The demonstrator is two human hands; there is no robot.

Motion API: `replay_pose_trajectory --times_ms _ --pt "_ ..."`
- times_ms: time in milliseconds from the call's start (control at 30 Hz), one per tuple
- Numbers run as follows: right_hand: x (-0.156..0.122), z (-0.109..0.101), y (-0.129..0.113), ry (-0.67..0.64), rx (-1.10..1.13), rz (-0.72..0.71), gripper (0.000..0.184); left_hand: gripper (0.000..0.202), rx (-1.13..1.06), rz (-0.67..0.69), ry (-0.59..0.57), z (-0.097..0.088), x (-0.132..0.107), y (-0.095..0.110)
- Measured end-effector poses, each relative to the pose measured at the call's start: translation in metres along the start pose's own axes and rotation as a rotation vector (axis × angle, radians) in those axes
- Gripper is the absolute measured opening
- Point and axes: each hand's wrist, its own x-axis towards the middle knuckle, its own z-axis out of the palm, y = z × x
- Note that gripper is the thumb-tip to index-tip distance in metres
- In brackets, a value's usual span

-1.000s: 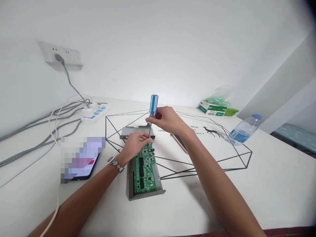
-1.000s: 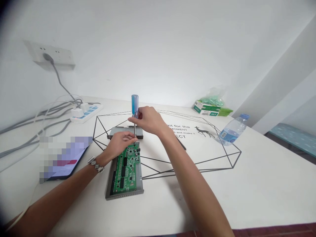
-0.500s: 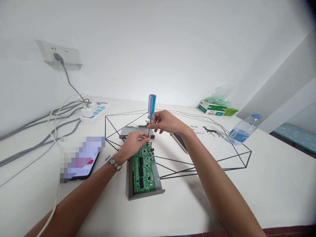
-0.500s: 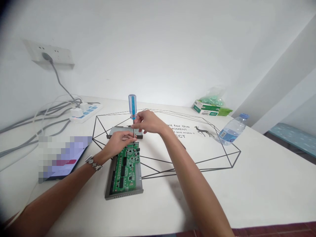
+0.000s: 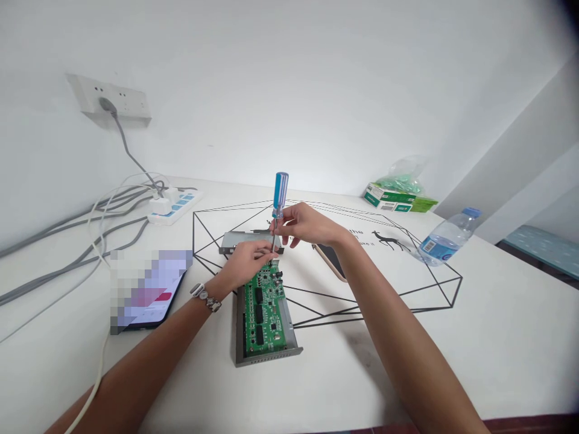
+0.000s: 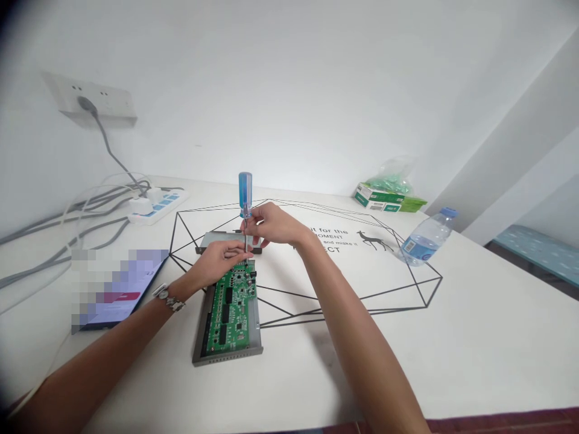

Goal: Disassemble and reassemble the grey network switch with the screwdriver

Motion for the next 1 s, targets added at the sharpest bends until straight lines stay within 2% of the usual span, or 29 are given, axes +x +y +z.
replay_pose_trajectory --times_ms 267,633,833,1000 --pt "0.0035 0.0030 0.0047 0.008 0.018 0.044 0.014 0.022 0.016 -0.018 0.067 0.0029 0.0001 -0.0046" --pt "0.0037 0.0001 0.0063 -0.078 0.092 0.029 0.010 0.027 -0.035 -0.015 -0.041 -0.0034 0.0006 0.0045" --pt "0.0033 0.0016 0.0058 -0.060 0.093 0.048 0.016 0.024 -0.033 -0.041 0.021 -0.0003 0.0013 0.0020" --pt "0.0041 0.0042 0.0066 -0.017 0.095 0.064 0.010 0.025 -0.006 -0.048 0.051 0.0014 0.0019 -0.0014"
